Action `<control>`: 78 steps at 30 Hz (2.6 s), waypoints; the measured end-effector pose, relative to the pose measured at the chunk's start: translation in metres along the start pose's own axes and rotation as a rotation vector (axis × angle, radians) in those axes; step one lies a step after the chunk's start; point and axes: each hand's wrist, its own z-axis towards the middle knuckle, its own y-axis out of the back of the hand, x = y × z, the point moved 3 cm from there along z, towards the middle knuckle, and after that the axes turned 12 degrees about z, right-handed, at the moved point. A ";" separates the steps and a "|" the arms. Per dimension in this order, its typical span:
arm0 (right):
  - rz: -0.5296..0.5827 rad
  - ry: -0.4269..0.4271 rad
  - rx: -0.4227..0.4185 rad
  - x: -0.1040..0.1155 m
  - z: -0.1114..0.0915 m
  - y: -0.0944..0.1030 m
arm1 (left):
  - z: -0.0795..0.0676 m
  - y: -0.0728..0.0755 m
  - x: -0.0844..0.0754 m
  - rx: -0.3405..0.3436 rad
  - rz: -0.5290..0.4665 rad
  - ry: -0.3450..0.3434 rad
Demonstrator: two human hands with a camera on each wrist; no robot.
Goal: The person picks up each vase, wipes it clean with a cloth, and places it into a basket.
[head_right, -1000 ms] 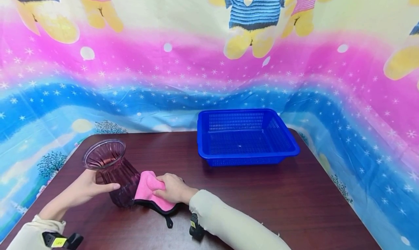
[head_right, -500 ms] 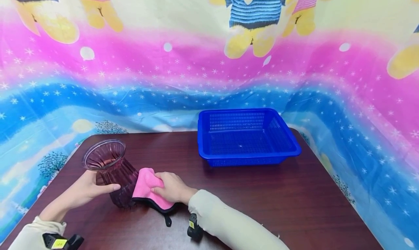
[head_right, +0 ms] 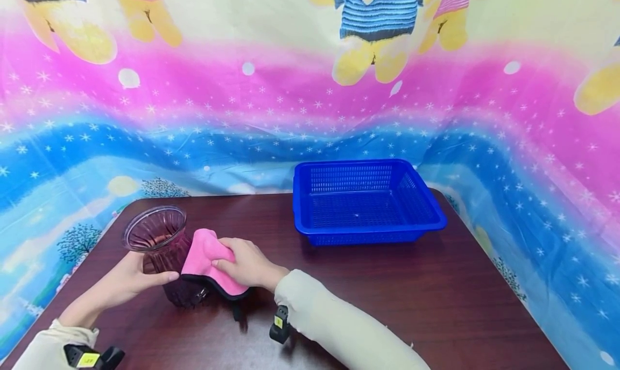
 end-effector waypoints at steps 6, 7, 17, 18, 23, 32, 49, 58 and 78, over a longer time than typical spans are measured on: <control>0.010 0.043 -0.009 0.015 0.005 0.008 | 0.000 0.001 -0.001 0.005 0.024 0.009; 0.013 0.047 -0.011 0.017 0.006 0.009 | 0.000 0.001 -0.001 0.004 0.027 0.008; 0.000 0.066 -0.018 0.026 0.009 0.013 | -0.001 0.002 -0.002 0.007 0.028 0.009; -0.004 0.063 -0.016 0.026 0.009 0.012 | -0.001 0.002 -0.002 0.009 0.027 0.011; -0.041 0.053 -0.021 0.026 0.008 0.011 | -0.001 0.002 -0.002 0.017 0.023 0.020; -0.124 0.046 -0.010 0.020 0.006 0.004 | -0.001 0.000 -0.001 0.005 0.025 0.011; -0.214 -0.005 0.044 -0.007 -0.005 -0.010 | -0.001 -0.001 -0.001 -0.004 -0.012 -0.011; -0.231 -0.033 0.072 -0.020 -0.010 -0.017 | -0.001 0.000 -0.001 -0.046 0.038 -0.041; -0.266 -0.101 0.096 -0.028 -0.014 -0.022 | -0.002 0.000 0.000 0.015 -0.019 0.024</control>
